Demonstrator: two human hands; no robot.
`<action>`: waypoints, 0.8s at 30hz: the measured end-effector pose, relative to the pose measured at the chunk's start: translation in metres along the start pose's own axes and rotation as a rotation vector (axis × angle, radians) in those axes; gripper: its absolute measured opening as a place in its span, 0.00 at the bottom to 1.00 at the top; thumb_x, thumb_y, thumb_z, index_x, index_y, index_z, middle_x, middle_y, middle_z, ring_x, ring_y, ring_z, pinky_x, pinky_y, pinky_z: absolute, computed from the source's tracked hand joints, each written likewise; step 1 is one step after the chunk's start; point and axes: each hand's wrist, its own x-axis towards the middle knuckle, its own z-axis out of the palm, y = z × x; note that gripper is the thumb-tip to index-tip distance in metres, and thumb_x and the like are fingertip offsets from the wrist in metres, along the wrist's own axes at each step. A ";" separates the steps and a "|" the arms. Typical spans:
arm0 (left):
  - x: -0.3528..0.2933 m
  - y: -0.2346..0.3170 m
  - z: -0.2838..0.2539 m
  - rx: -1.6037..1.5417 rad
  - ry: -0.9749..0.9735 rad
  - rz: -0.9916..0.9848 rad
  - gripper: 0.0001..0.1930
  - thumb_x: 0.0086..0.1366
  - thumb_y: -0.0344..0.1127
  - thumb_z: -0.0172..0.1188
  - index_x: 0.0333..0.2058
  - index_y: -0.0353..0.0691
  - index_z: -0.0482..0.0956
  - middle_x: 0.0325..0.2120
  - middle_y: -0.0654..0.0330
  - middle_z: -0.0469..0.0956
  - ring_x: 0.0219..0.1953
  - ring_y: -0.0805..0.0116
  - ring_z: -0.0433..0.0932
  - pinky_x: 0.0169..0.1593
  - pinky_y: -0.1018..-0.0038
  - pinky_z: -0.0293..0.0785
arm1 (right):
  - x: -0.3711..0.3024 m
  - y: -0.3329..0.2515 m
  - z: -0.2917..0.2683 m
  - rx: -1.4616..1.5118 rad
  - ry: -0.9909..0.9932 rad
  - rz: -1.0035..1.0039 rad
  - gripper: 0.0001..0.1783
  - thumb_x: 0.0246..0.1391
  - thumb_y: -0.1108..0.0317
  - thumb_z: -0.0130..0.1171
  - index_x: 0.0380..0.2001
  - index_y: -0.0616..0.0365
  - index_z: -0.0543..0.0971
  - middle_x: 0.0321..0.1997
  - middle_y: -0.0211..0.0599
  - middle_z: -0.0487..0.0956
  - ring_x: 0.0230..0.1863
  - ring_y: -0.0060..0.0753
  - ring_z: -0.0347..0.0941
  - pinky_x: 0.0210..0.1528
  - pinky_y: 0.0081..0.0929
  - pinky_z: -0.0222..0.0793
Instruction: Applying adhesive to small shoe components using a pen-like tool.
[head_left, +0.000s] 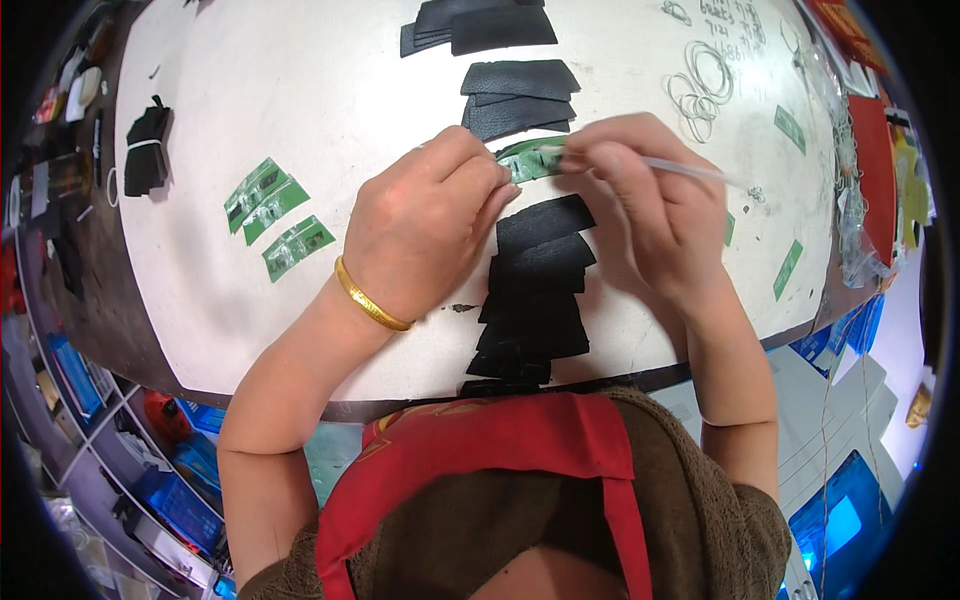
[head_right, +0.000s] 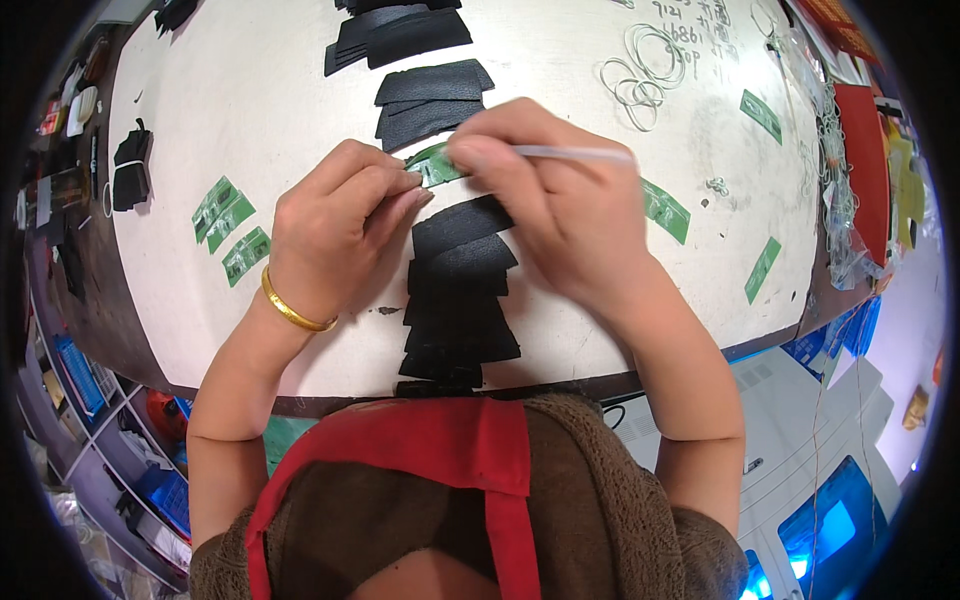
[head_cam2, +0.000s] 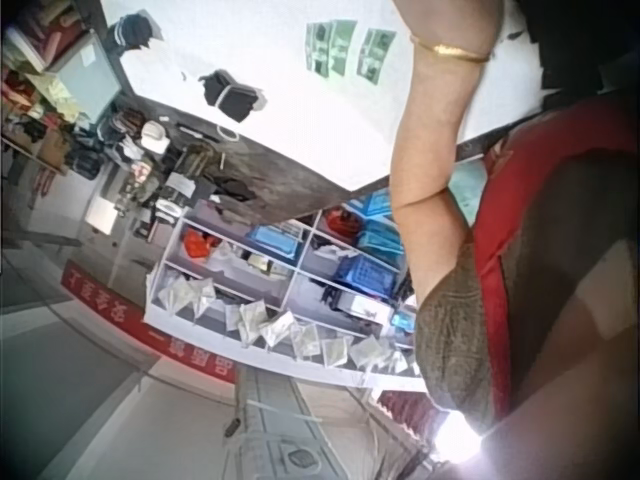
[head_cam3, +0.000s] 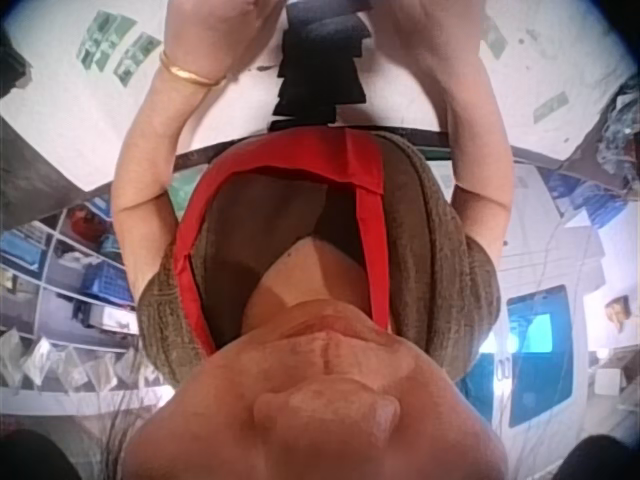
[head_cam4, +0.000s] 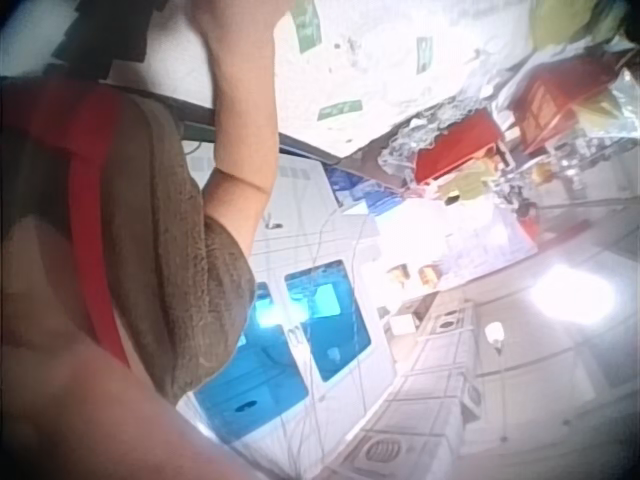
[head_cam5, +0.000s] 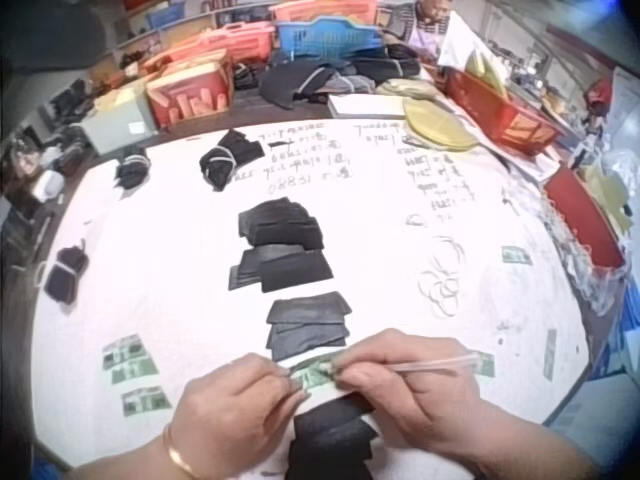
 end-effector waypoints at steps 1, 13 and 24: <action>0.000 0.000 0.000 0.002 -0.013 0.000 0.08 0.57 0.25 0.75 0.33 0.36 0.84 0.32 0.58 0.81 0.28 0.61 0.82 0.31 0.70 0.79 | 0.002 -0.002 0.004 -0.055 -0.064 -0.005 0.12 0.69 0.62 0.61 0.42 0.57 0.88 0.38 0.37 0.86 0.31 0.35 0.84 0.35 0.27 0.78; -0.001 0.002 -0.001 0.078 -0.053 0.025 0.06 0.61 0.27 0.72 0.33 0.38 0.82 0.32 0.57 0.80 0.29 0.58 0.82 0.32 0.68 0.79 | 0.010 -0.014 0.003 -0.230 0.020 -0.004 0.08 0.66 0.64 0.65 0.33 0.55 0.82 0.26 0.36 0.82 0.27 0.42 0.80 0.28 0.32 0.73; -0.001 0.005 -0.001 0.101 -0.066 0.014 0.06 0.61 0.27 0.72 0.34 0.38 0.81 0.32 0.57 0.79 0.29 0.57 0.81 0.32 0.67 0.78 | 0.005 -0.009 0.003 -0.219 -0.049 -0.084 0.08 0.63 0.66 0.68 0.32 0.55 0.81 0.27 0.36 0.81 0.24 0.42 0.78 0.26 0.33 0.72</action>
